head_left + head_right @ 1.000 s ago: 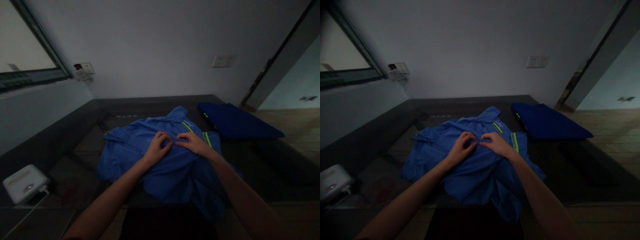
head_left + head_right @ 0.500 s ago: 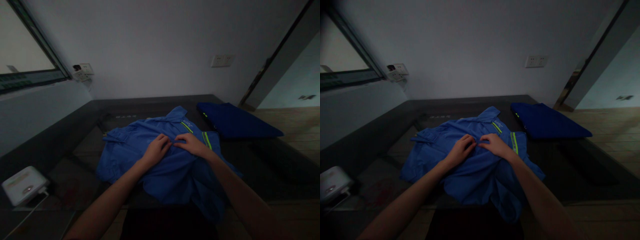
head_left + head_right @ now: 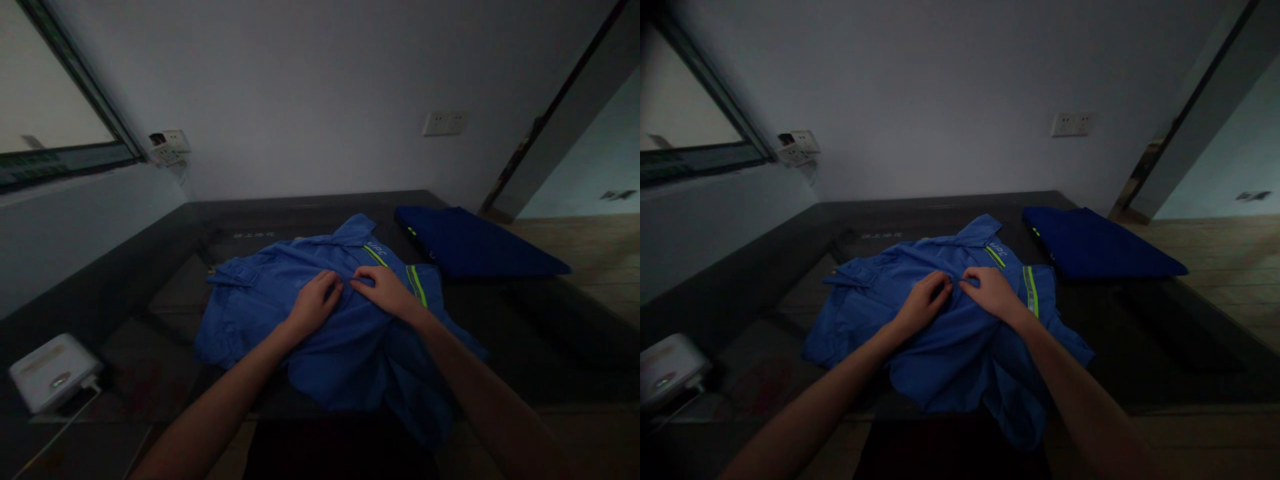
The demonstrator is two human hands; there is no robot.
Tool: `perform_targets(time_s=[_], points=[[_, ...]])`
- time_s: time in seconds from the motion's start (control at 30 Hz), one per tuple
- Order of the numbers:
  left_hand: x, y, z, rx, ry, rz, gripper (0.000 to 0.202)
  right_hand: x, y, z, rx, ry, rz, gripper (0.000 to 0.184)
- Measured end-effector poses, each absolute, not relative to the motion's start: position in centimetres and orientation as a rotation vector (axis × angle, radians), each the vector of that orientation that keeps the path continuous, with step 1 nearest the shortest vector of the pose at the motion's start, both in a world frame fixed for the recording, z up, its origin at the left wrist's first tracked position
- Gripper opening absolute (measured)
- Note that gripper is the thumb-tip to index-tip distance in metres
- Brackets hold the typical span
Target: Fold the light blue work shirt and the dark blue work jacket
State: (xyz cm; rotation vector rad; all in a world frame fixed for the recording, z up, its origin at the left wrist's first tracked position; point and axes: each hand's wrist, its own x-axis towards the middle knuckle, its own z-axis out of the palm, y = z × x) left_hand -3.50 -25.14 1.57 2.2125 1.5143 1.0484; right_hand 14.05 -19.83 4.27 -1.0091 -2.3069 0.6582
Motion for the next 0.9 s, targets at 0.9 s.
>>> perform_targets(time_s=[0.9], points=[[-4.0, -24.2, 0.7, 1.831, 1.199, 1.252, 0.026, 13.8, -20.6, 4.4, -0.843, -2.282, 0.644, 0.018]])
